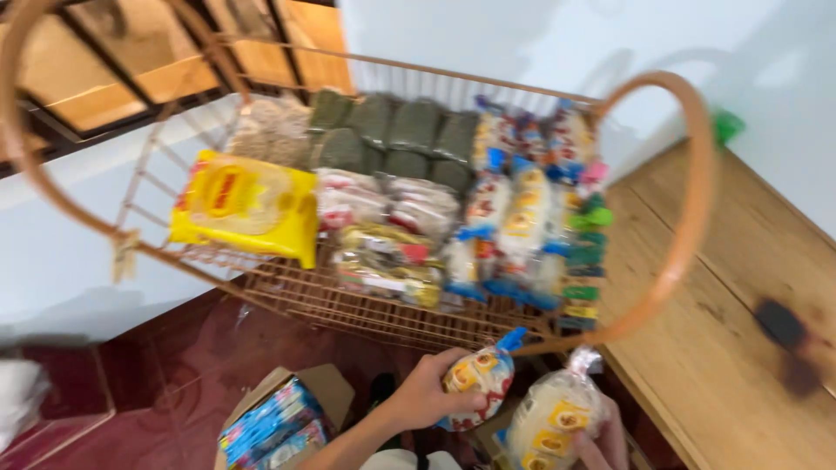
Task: The person is seen picking up packaged food items from a box on the floor and organizing them on the shelf of a metal rack.
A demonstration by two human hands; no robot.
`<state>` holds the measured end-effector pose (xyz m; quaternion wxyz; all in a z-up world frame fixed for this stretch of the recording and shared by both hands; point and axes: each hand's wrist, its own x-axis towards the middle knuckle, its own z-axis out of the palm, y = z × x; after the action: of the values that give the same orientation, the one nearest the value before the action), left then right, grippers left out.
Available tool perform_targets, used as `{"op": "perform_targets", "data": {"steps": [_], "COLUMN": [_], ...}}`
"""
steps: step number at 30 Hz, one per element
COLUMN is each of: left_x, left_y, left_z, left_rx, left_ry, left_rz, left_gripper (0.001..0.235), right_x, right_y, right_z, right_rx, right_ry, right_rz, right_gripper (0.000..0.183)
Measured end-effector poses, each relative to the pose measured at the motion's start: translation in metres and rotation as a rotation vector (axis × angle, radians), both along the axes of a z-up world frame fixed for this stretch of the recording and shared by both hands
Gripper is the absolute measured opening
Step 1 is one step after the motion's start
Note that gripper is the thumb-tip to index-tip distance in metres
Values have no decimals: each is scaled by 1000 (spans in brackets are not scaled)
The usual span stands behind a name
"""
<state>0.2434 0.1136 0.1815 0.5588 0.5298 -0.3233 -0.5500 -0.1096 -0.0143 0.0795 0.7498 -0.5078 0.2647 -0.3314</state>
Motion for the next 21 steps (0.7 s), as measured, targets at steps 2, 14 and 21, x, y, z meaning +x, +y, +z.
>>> {"op": "perform_targets", "data": {"steps": [2,14,21], "left_x": [12,149,196], "left_y": [14,68,55], "left_z": [9,81,70], "left_rx": [-27,-312,71], "left_ry": [100,-518,-1045], "left_rz": [42,680,829], "left_gripper": [60,63,52], "right_x": [46,216,257], "right_y": [-13,-11,5], "right_z": [29,111,109], "right_rx": [-43,-254,-295], "right_ry": [-17,24,44], "right_rz": [-11,-21,55], "right_gripper": [65,41,44]}}
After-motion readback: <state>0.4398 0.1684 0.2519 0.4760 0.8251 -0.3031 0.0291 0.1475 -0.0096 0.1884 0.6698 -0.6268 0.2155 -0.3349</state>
